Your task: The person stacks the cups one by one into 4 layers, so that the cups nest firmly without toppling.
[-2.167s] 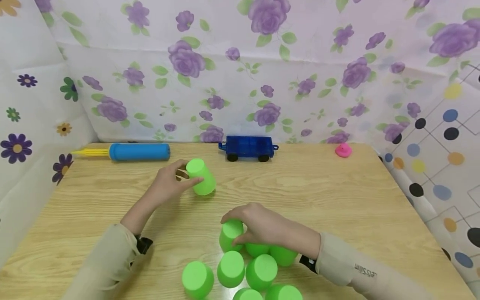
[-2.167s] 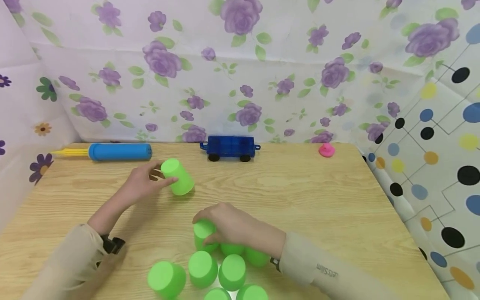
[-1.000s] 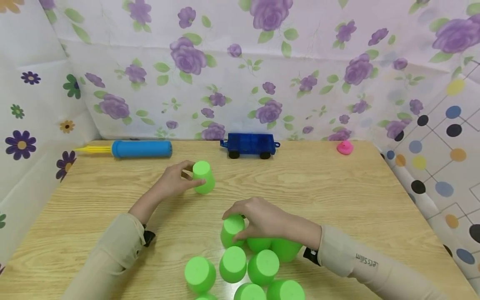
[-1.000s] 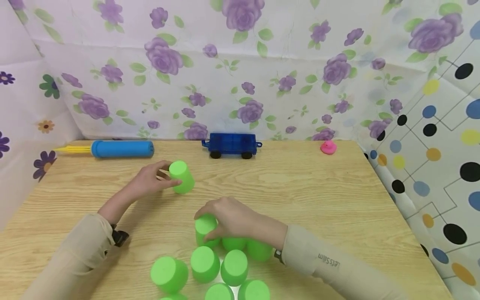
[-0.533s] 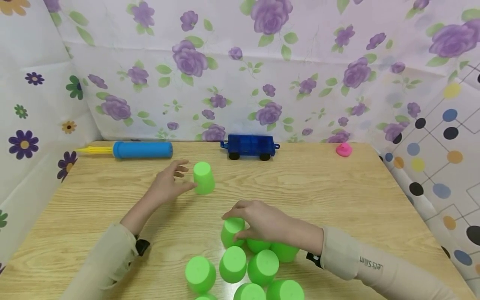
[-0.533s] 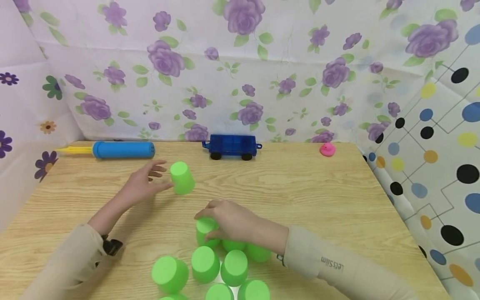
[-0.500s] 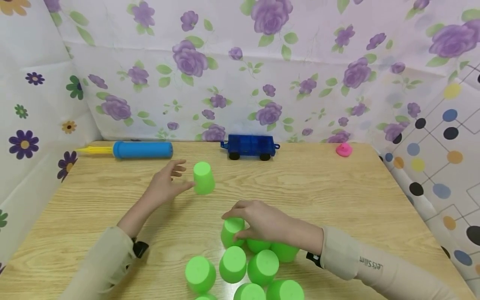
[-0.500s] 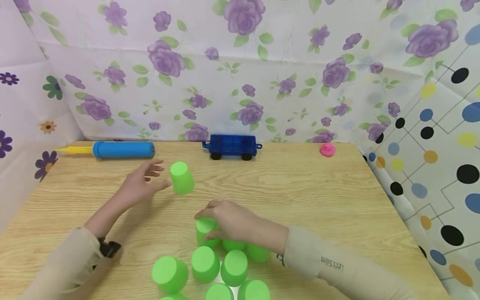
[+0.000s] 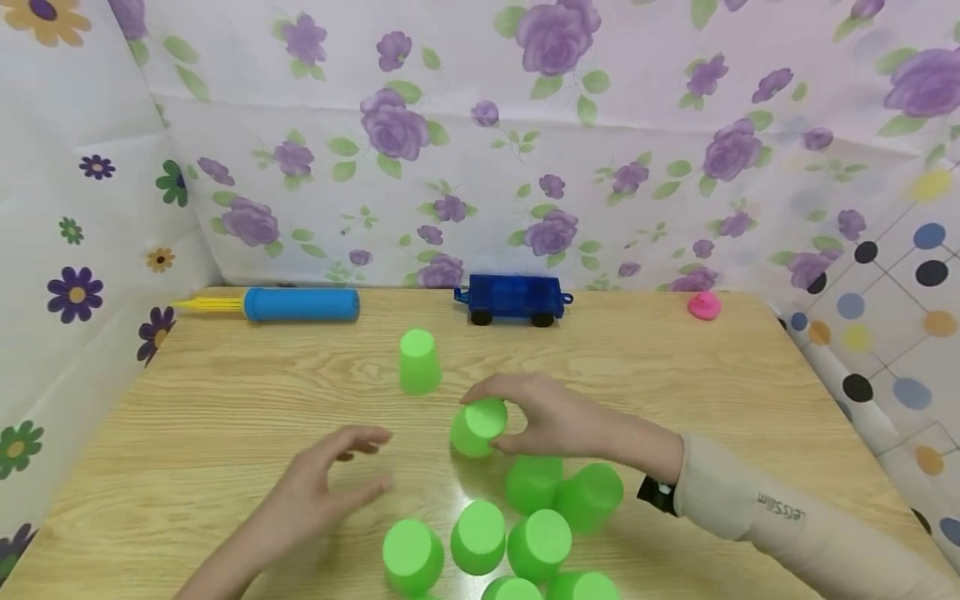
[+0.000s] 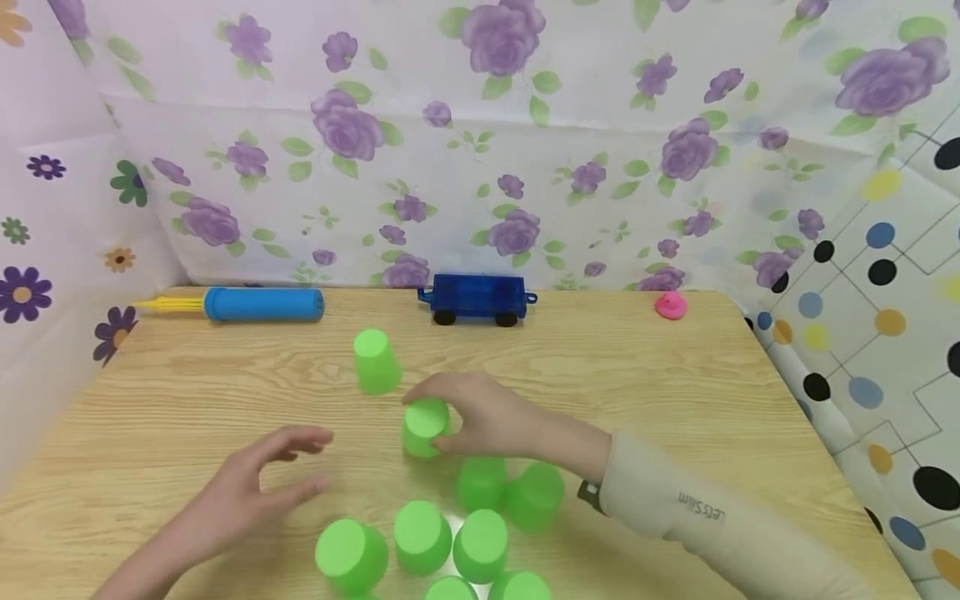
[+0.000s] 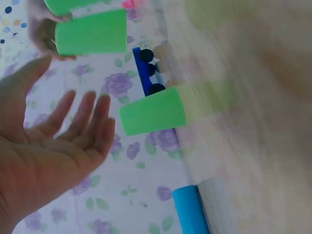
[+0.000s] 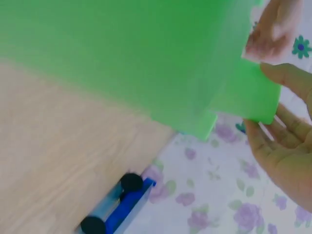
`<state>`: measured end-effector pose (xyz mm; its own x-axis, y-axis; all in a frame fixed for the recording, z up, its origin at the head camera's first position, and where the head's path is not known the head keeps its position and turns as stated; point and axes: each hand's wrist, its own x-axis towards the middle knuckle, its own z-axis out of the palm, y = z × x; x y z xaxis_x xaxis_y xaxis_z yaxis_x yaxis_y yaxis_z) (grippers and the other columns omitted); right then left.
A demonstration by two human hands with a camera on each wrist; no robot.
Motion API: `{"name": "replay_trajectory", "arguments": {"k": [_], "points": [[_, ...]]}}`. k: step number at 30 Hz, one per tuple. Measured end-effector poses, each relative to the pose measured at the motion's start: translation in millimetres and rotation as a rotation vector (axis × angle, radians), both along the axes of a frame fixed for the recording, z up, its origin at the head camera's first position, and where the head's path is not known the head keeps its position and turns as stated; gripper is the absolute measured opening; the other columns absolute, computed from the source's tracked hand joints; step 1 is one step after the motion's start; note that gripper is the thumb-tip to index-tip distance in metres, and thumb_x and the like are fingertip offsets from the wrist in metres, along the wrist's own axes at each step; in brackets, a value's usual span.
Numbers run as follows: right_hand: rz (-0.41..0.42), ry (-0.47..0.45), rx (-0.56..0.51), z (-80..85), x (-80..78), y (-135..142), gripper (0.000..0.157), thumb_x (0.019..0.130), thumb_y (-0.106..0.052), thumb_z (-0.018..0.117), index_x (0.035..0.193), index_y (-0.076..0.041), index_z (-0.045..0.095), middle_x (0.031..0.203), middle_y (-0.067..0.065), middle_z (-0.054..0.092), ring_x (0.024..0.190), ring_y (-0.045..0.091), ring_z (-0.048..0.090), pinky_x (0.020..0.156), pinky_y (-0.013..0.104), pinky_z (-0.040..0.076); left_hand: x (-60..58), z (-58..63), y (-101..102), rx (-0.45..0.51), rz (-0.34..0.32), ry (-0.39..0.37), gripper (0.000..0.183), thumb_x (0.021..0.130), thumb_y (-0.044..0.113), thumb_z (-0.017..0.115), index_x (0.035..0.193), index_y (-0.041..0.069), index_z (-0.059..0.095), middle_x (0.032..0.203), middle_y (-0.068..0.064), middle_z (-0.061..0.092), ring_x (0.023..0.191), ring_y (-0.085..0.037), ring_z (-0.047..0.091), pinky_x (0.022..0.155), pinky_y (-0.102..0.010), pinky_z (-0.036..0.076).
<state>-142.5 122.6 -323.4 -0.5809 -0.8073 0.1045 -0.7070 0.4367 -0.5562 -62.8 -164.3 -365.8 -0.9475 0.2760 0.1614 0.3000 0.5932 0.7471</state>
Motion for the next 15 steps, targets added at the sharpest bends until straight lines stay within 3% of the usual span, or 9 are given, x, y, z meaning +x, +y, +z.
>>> {"name": "replay_trajectory", "arguments": {"k": [4, 10, 15], "points": [[0.022, 0.018, -0.007, 1.1, -14.6, 10.1, 0.053, 0.074, -0.010, 0.077, 0.123, -0.011, 0.058, 0.122, 0.002, 0.060, 0.113, 0.018, 0.056, 0.093, 0.032, 0.047, 20.0, -5.7, 4.6, 0.007, -0.063, -0.023, 0.041, 0.080, 0.036, 0.073, 0.117, 0.025, 0.058, 0.111, 0.013, 0.062, 0.099, -0.009, 0.058, 0.084, -0.036, 0.048], [-0.015, -0.021, -0.043, -9.9, -39.0, 15.0, 0.053, 0.076, -0.011, 0.076, 0.125, -0.010, 0.057, 0.124, 0.003, 0.059, 0.113, 0.019, 0.055, 0.092, 0.036, 0.048, 37.0, -13.3, 5.9, 0.031, -0.178, -0.078, 0.047, 0.079, 0.043, 0.071, 0.121, 0.032, 0.053, 0.117, 0.010, 0.058, 0.102, -0.012, 0.054, 0.082, -0.035, 0.048], [-0.080, -0.056, -0.093, -25.8, -64.5, 12.0, 0.053, 0.075, -0.010, 0.077, 0.124, -0.007, 0.057, 0.124, 0.007, 0.059, 0.113, 0.021, 0.056, 0.092, 0.034, 0.048, 42.8, -19.7, 9.1, 0.084, -0.236, -0.017, 0.049, 0.078, 0.036, 0.074, 0.122, 0.028, 0.053, 0.115, 0.006, 0.059, 0.101, -0.013, 0.055, 0.080, -0.032, 0.050]]}}
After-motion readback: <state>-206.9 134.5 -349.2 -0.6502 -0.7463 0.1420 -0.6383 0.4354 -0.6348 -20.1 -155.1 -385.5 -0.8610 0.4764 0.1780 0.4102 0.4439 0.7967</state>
